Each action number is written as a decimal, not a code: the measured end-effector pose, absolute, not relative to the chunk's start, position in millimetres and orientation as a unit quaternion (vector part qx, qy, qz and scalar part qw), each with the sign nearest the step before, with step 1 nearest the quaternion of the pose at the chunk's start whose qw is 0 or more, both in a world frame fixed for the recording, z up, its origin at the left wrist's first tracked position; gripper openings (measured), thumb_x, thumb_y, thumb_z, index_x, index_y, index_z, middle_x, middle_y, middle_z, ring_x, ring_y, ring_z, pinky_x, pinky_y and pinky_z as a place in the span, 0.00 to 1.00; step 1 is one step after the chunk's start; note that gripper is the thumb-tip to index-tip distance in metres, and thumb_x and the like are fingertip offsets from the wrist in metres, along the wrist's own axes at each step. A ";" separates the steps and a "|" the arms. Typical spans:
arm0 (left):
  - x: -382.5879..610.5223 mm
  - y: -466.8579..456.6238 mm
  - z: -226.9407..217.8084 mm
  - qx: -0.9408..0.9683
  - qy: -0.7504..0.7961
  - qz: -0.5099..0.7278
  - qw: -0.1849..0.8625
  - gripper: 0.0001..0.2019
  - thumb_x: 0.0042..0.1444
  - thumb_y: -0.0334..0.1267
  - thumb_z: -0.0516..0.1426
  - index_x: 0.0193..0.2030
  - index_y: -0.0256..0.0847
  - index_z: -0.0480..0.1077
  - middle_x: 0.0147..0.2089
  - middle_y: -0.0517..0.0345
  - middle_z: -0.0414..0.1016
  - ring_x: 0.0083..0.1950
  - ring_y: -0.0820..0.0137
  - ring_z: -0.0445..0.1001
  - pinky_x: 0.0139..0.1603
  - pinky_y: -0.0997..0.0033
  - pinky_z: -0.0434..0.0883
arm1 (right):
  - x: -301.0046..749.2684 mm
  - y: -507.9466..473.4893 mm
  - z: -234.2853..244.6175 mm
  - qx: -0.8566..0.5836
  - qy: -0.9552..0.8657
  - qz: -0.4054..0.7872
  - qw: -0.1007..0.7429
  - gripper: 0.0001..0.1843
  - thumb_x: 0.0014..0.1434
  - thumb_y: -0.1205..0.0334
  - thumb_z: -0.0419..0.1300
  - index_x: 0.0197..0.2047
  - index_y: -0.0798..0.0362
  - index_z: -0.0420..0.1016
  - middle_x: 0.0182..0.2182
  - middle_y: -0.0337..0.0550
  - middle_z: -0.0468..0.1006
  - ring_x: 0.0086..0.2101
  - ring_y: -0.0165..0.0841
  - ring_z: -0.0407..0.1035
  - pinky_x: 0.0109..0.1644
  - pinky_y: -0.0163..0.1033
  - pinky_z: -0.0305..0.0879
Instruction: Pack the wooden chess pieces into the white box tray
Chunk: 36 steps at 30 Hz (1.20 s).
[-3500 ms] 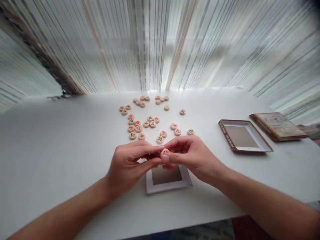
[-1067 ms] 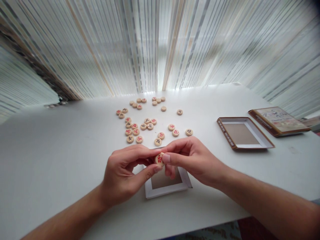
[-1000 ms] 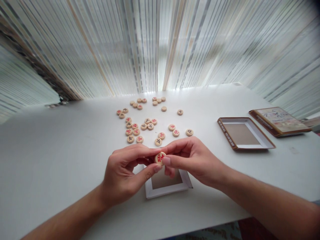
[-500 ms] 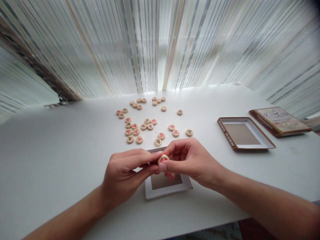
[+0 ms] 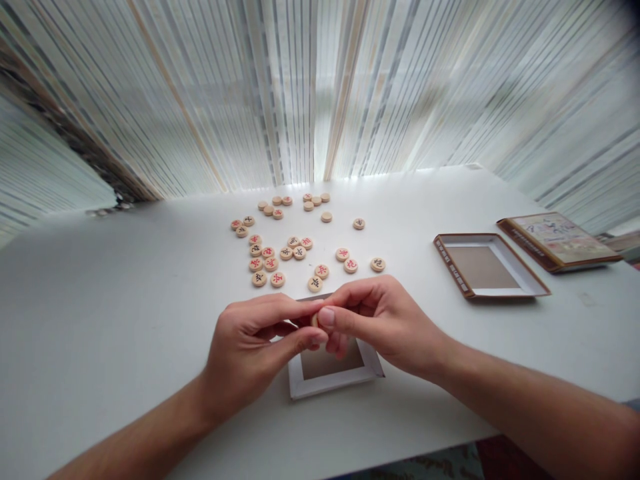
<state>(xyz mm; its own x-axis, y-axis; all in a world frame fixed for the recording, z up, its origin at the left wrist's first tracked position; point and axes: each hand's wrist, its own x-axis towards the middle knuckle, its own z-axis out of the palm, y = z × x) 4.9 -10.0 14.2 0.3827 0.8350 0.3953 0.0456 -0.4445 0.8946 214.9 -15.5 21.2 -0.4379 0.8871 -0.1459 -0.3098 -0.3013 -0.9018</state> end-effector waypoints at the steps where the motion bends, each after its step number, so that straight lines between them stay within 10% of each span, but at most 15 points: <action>1: 4.5 -9.6 14.0 0.713 0.305 0.467 0.425 0.18 0.57 0.27 0.73 0.52 0.49 0.87 0.34 0.59 0.88 0.32 0.72 0.84 0.33 0.80 0.81 | 215.2 -15.7 20.0 -0.333 -0.422 0.738 0.408 0.17 0.49 0.54 0.83 0.33 0.57 0.88 0.24 0.42 0.84 0.25 0.28 0.76 0.31 0.31 0.77; 36: 3.6 -8.4 8.9 0.669 0.320 0.524 0.419 0.18 0.55 0.20 0.72 0.47 0.48 0.87 0.40 0.61 0.89 0.36 0.73 0.87 0.38 0.79 0.87 | 217.4 -17.6 17.3 -0.313 -0.514 0.618 0.506 0.14 0.53 0.73 0.79 0.43 0.50 0.91 0.35 0.42 0.89 0.33 0.27 0.82 0.40 0.26 0.79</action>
